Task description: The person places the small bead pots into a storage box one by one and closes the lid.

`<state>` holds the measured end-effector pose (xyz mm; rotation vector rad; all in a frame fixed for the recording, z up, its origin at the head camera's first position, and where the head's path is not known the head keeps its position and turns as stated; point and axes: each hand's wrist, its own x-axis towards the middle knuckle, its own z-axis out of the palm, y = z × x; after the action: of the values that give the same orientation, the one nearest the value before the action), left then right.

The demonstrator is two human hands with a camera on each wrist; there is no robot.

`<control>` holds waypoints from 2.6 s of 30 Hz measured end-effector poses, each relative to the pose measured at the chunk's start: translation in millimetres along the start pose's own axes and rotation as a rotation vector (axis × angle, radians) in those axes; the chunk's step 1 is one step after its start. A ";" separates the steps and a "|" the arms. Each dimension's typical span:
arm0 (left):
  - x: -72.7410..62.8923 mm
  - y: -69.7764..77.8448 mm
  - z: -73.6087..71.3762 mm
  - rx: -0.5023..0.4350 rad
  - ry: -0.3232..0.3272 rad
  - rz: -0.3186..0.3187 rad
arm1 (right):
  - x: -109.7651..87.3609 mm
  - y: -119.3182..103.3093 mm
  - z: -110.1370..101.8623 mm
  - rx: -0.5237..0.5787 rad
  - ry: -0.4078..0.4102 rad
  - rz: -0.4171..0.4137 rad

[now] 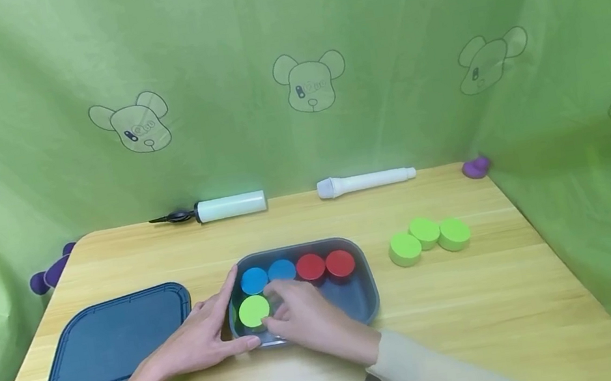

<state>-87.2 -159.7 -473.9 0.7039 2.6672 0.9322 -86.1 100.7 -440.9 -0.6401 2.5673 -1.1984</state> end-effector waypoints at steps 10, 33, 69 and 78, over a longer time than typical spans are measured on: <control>3.8 5.9 2.5 0.004 0.024 -0.041 | -12.3 9.4 -14.9 0.046 0.137 -0.151; 3.0 4.7 2.3 0.001 0.007 -0.053 | -40.0 32.8 -60.3 0.031 0.280 -0.155; 2.6 5.3 5.9 -0.033 0.018 -0.064 | -90.0 134.1 -149.0 -0.151 0.517 0.032; 3.3 4.5 4.0 -0.031 0.018 -0.058 | -103.5 158.8 -164.5 -0.185 0.535 0.090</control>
<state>-86.9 -152.9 -474.3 0.6107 2.6674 0.9669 -104.7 350.6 -455.7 -0.2504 3.1346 -1.2450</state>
